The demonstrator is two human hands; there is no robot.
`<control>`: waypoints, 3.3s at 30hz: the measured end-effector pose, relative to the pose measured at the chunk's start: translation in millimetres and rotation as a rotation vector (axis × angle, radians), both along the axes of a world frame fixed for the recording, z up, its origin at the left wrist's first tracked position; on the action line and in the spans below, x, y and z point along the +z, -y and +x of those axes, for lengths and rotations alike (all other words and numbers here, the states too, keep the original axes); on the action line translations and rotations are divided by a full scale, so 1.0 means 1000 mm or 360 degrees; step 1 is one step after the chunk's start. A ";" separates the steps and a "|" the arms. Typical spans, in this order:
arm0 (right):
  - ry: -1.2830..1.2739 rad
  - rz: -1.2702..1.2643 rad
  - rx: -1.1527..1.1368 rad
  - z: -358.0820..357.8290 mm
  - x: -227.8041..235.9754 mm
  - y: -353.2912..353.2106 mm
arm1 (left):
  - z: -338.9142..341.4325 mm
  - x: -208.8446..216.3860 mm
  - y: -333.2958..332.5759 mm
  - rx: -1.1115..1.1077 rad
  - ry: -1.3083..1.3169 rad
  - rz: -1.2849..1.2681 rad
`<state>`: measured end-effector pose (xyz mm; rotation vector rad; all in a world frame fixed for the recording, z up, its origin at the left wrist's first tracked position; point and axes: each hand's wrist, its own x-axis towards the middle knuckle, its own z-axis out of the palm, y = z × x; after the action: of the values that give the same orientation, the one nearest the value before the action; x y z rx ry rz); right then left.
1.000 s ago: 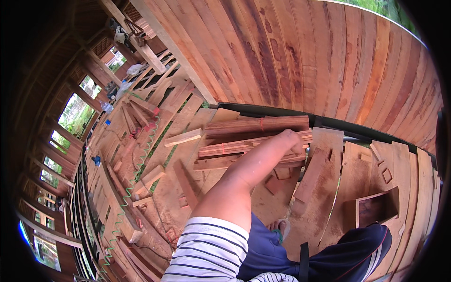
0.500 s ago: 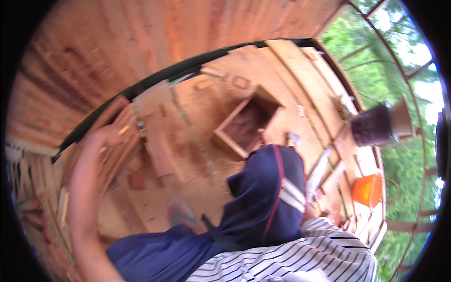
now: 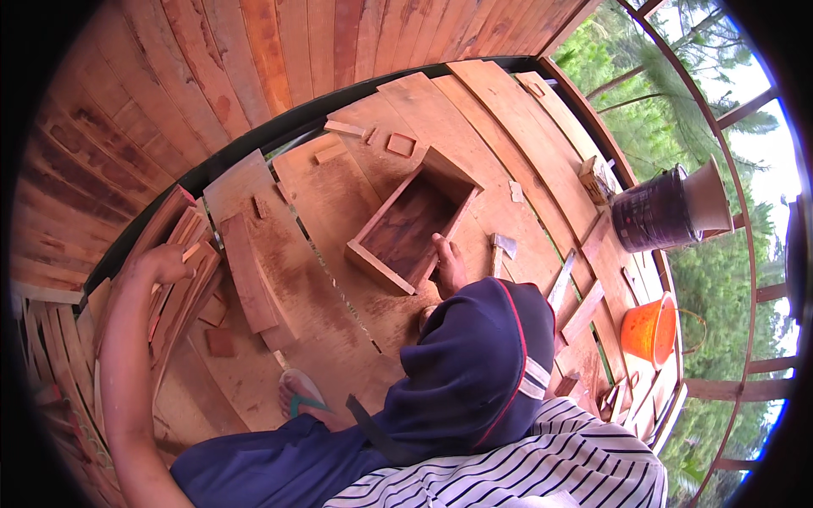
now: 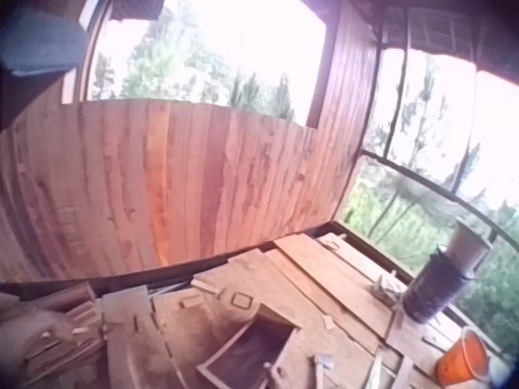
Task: The person assembles a small wooden box by hand, fitting planks into a rectangular frame and tapping them with a small axe to secure the joints. The person repeatedly adjusts and repositions the pieces to align the corners.
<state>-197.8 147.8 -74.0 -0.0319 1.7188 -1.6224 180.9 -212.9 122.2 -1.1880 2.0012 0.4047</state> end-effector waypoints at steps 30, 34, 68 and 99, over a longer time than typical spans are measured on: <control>-0.0107 0.0233 -0.0058 0.014 0.019 0.004 | -0.375 -0.074 -0.145 -0.0041 -0.1574 0.0094; -0.0112 0.0216 -0.0044 0.016 0.022 0.002 | -0.398 -0.095 -0.154 -0.0181 -0.1560 0.0033; -0.0090 0.0105 -0.0042 0.017 0.005 -0.002 | -0.410 -0.097 -0.183 -0.0233 -0.1792 0.0103; -0.0153 0.0088 -0.0056 0.017 0.009 0.001 | -0.416 -0.102 -0.187 -0.0140 -0.1608 0.0242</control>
<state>-180.9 147.0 -65.3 -0.0537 1.8461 -1.6216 -234.6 -26.3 20.1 -0.8464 2.7599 1.2752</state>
